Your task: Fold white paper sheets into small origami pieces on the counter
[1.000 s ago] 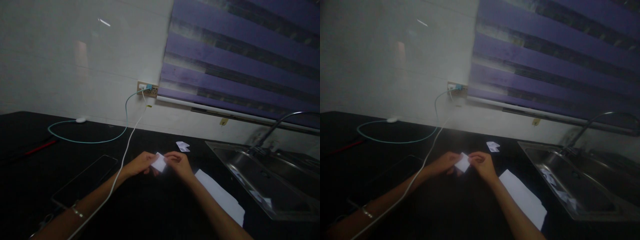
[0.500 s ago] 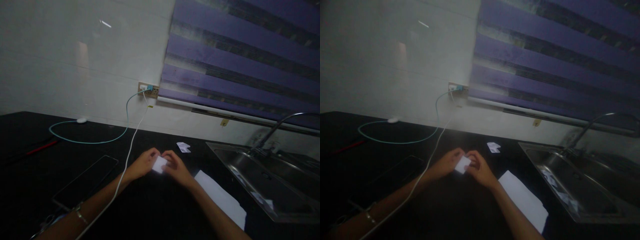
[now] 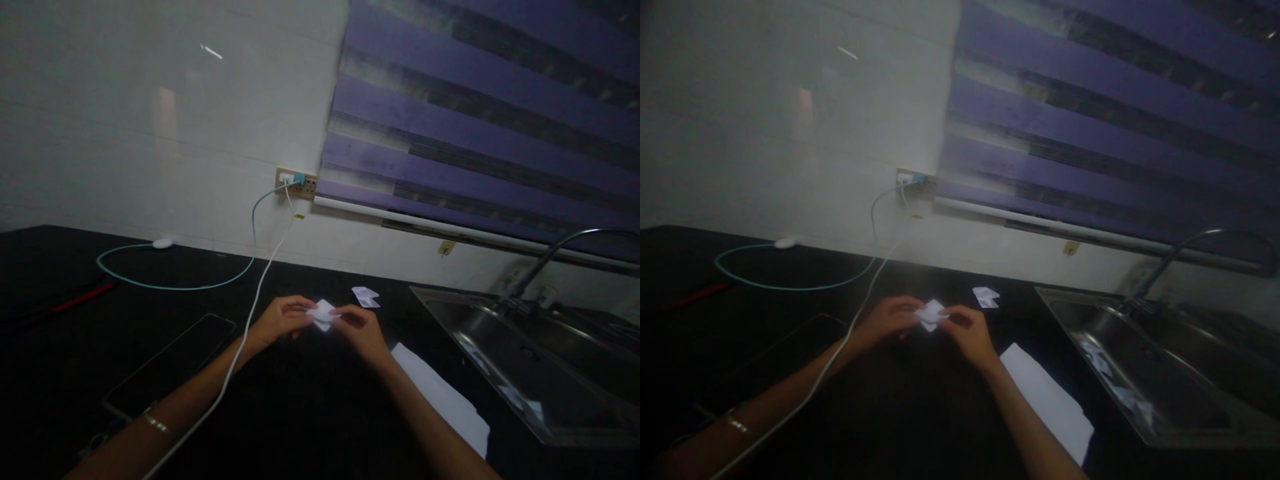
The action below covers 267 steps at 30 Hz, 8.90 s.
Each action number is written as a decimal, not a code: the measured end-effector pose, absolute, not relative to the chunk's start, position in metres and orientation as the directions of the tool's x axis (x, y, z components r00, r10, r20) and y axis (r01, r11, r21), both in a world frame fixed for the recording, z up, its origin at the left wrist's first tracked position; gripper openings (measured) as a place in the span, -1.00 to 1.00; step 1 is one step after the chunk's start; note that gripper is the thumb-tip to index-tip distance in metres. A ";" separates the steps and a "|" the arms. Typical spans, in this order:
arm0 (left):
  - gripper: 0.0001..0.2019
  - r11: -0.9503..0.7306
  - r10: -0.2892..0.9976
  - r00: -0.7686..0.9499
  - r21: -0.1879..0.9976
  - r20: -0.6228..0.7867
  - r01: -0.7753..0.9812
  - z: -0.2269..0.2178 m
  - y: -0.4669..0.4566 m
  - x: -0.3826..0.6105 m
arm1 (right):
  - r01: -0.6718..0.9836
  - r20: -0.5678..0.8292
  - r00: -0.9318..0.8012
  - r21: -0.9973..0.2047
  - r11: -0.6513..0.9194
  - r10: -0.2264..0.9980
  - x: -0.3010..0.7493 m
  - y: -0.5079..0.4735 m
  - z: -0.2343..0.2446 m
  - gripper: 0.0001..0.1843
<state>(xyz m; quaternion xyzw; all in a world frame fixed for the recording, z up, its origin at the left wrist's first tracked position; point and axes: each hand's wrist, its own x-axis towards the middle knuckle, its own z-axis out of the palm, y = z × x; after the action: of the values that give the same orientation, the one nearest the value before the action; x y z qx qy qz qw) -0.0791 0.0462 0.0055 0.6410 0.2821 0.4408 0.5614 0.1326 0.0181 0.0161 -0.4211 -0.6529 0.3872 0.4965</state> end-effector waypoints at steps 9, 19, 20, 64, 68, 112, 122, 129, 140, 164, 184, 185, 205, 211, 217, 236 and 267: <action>-0.69 -0.327 0.872 0.410 0.941 0.268 0.081 0.005 0.048 -0.081 | 0.227 0.423 -0.144 -0.866 0.446 0.895 0.132 0.018 0.018 -0.78; -0.75 -0.300 0.915 0.290 0.954 0.282 0.019 0.010 0.045 -0.075 | 0.190 0.379 -0.160 -0.894 0.405 0.912 0.133 0.018 0.016 -0.80; -0.76 -0.293 0.920 0.278 0.956 0.276 0.020 0.010 0.045 -0.075 | 0.186 0.377 -0.167 -0.895 0.405 0.911 0.133 0.018 0.017 -0.81; -0.63 -0.304 0.901 0.319 0.952 0.294 -0.018 0.004 0.043 -0.070 | 0.080 0.159 -0.118 -0.982 0.169 0.980 0.130 0.023 0.010 -0.71; -0.62 -0.306 0.853 0.458 0.951 0.249 0.053 -0.001 0.041 -0.067 | 0.092 0.173 -0.165 -0.978 0.190 0.971 0.126 0.018 0.011 -0.73; -0.58 -0.361 0.813 0.498 0.932 0.301 0.026 0.008 0.040 -0.075 | -0.019 0.166 -0.106 -0.986 0.165 0.980 0.126 0.018 0.011 -0.66; -0.57 -0.485 0.782 0.508 0.864 0.361 0.135 0.004 0.047 -0.080 | 0.098 0.239 -0.036 -0.965 0.242 0.970 0.131 0.020 0.012 -0.71; -0.53 -0.409 0.807 0.519 0.901 0.283 0.143 -0.004 0.052 -0.077 | 0.008 0.135 -0.063 -0.991 0.136 0.989 0.127 0.021 0.008 -0.59; -0.58 -0.297 0.823 0.520 0.954 0.230 0.048 -0.001 0.046 -0.075 | -0.245 -0.042 -0.089 -0.967 -0.063 0.995 0.123 0.017 0.016 -0.68; -0.65 -0.319 0.870 0.422 0.944 0.256 0.085 -0.004 0.050 -0.076 | -0.121 0.068 -0.154 -0.991 0.050 0.986 0.125 0.020 0.004 -0.60; -0.76 -0.364 0.874 0.378 0.927 0.305 0.093 0.008 0.044 -0.082 | 0.017 0.214 -0.134 -0.976 0.218 0.968 0.130 0.018 0.008 -0.71; -0.76 -0.360 0.876 0.374 0.929 0.304 0.089 0.008 0.044 -0.082 | 0.036 0.218 -0.125 -0.974 0.224 0.968 0.130 0.018 0.008 -0.74; -0.59 -0.265 0.870 0.424 0.964 0.253 -0.031 0.003 0.043 -0.080 | 0.114 0.331 -0.101 -0.933 0.341 0.938 0.129 0.015 0.012 -0.74; -0.63 -0.236 0.853 0.452 0.965 0.262 -0.113 0.004 0.044 -0.081 | 0.202 0.338 -0.078 -0.916 0.347 0.938 0.130 0.015 0.012 -0.82; -0.52 -0.090 0.808 0.559 0.977 0.186 -0.196 -0.001 0.050 -0.077 | 0.215 0.389 -0.127 -0.887 0.408 0.912 0.129 0.012 0.014 -0.83; -0.54 -0.707 0.641 0.724 0.564 0.256 0.426 0.006 0.031 -0.076 | 0.070 0.365 -0.295 -0.913 0.401 0.883 0.127 0.009 0.018 -0.69; -0.61 -0.707 0.682 0.653 0.528 0.331 0.471 0.003 0.028 -0.074 | 0.166 0.216 -0.308 -0.947 0.276 0.927 0.123 0.007 0.017 -0.81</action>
<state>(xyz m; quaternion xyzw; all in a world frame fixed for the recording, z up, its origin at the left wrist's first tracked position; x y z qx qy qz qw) -0.0735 0.0277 0.0033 0.8863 0.3250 0.2610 0.2020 0.1227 0.0075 0.0173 -0.4047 -0.6750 0.4452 0.4270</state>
